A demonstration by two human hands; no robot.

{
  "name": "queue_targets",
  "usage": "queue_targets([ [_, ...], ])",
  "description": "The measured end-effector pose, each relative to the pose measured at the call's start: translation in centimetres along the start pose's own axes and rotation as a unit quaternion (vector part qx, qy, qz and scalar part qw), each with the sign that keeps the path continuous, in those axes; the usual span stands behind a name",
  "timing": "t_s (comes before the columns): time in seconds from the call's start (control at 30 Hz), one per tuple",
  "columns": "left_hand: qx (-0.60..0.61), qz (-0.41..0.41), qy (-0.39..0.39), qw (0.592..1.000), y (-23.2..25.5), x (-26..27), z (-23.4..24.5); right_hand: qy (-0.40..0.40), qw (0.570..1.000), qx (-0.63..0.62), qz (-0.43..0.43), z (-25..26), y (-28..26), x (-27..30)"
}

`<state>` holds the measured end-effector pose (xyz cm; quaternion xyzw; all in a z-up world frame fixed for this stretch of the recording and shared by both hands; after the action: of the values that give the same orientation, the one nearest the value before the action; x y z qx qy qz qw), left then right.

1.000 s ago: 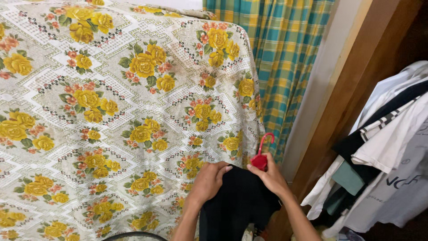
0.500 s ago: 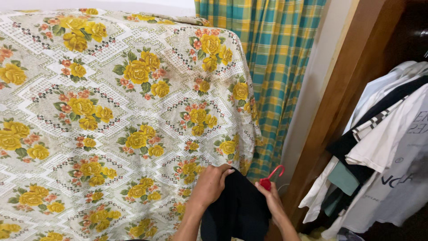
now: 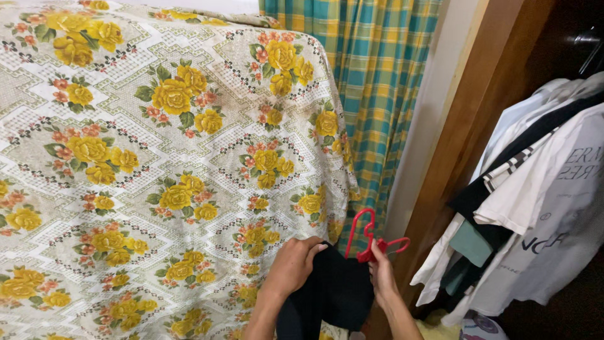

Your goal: The person removes several shirts from hangers in a wooden wardrobe, one at a time, and places them into a round laundry basket on the floor. The shirts include black, gray, white, and striped tops. The hangers are returned to the wardrobe rod after each removal.

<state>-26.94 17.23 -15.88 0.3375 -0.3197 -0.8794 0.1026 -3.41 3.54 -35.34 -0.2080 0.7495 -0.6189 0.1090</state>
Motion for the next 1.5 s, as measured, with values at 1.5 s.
queue_targets([
  [1.5,-0.159,0.710,0.291,0.621,-38.4,54.4,26.9,-0.295,0.847,-0.404,-0.179,-19.4,-1.5,8.0],
])
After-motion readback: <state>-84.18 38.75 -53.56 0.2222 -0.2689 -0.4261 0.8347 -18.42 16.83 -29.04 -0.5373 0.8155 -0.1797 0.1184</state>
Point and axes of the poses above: each hand's wrist, its own x-axis away from the middle knuckle, its own z-axis out of the back of the hand, y = z × x, the point moved 9 cm from there along -x, towards the middle knuckle, and after that the axes turned 4 degrees about z, right-handed, at the moved point
